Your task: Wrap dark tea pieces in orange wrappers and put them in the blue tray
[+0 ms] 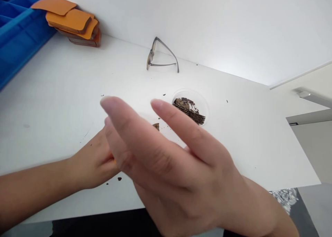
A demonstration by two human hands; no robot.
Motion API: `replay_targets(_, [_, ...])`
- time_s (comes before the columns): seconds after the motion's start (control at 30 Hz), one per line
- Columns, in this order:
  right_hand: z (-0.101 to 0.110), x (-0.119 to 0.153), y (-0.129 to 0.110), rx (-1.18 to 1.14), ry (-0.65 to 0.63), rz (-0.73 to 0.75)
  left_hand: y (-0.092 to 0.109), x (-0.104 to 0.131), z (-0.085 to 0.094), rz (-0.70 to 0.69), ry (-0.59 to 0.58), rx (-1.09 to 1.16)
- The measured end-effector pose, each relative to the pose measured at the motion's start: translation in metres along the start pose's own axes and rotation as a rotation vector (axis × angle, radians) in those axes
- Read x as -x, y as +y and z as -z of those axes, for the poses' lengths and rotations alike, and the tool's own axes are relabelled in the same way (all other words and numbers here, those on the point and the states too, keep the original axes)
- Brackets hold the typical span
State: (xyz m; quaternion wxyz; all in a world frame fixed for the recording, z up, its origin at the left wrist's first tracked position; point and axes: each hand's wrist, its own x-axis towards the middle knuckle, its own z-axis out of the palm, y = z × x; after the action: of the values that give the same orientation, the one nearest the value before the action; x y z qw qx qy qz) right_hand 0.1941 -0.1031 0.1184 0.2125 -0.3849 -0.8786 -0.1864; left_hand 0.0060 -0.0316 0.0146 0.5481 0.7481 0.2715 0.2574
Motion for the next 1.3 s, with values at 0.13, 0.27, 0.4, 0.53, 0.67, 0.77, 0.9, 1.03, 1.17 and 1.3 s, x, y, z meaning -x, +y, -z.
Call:
replay_targets(0.13, [0.000, 0.003, 0.005, 0.016, -0.018, 0.026, 0.001, -0.002, 0.002, 0.011, -0.087, 0.005])
replay_targets(0.27, [0.001, 0.008, 0.005, 0.020, -0.033, 0.002, -0.006, 0.000, 0.002, 0.016, -0.113, 0.100])
replay_targets(0.4, [-0.003, 0.007, 0.006, -0.025, -0.029, 0.017, -0.007, 0.001, 0.002, 0.034, -0.137, 0.146])
replay_targets(0.53, [-0.013, 0.003, 0.011, -0.128, -0.001, 0.087, -0.002, 0.001, 0.000, 0.062, -0.126, 0.067])
replay_targets(0.67, [-0.020, 0.007, 0.017, -0.226, -0.060, 0.038, 0.000, 0.001, -0.001, 0.064, -0.119, 0.032])
replay_targets(0.77, [-0.026, 0.013, 0.024, -0.290, -0.083, 0.008, -0.003, 0.001, -0.003, 0.048, -0.162, 0.104])
replay_targets(0.9, [-0.035, 0.016, 0.029, -0.410, -0.068, -0.003, -0.007, 0.003, -0.004, -0.027, -0.135, 0.097])
replay_targets(1.03, [-0.041, 0.013, 0.030, -0.481, -0.009, -0.019, -0.007, 0.004, -0.004, -0.015, -0.120, 0.089])
replay_targets(1.17, [-0.041, 0.010, 0.033, -0.527, 0.060, -0.027, -0.001, 0.004, -0.003, 0.066, -0.151, 0.184])
replay_targets(1.3, [-0.040, 0.010, 0.038, -0.549, 0.119, -0.002, 0.004, 0.003, -0.002, 0.102, -0.143, 0.197])
